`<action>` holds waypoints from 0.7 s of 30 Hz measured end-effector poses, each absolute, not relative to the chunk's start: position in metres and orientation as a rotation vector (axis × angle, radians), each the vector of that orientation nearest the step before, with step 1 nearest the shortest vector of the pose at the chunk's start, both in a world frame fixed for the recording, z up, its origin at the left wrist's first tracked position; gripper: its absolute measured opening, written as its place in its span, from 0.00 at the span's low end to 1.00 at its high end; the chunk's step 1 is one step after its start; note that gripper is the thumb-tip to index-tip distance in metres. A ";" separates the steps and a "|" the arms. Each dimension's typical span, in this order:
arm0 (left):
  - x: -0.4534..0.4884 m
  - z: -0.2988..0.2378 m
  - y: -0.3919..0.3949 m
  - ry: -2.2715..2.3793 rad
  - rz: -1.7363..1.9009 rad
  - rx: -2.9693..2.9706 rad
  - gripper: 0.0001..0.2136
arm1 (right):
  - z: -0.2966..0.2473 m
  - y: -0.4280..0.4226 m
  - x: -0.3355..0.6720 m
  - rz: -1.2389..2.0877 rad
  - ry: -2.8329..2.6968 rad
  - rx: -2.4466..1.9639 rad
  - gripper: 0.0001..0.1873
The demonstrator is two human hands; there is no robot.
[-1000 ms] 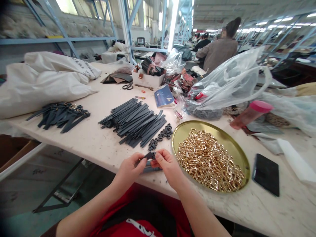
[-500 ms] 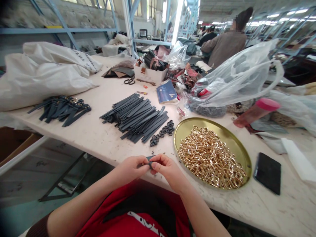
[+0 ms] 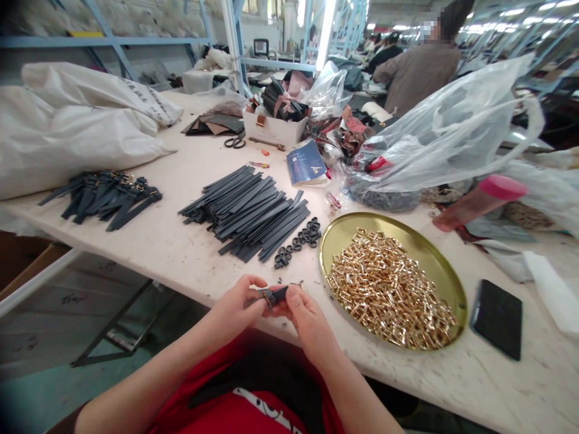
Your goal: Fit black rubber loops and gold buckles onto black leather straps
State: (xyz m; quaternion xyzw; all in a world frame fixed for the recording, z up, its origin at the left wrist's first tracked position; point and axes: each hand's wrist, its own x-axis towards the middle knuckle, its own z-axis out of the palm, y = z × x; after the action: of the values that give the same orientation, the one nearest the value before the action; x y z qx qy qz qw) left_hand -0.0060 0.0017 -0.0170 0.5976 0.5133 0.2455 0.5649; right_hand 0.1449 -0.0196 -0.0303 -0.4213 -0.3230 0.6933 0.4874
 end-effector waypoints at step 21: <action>-0.006 0.008 -0.018 1.121 0.542 1.266 0.10 | -0.023 -0.036 0.151 1.593 -0.955 -1.142 0.12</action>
State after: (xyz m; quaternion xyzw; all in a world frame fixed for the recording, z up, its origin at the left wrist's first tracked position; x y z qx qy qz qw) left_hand -0.0060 -0.0183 0.0077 0.5529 0.4897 0.2369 0.6311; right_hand 0.1510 -0.0356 -0.0231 -0.4645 -0.3885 0.6478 0.4622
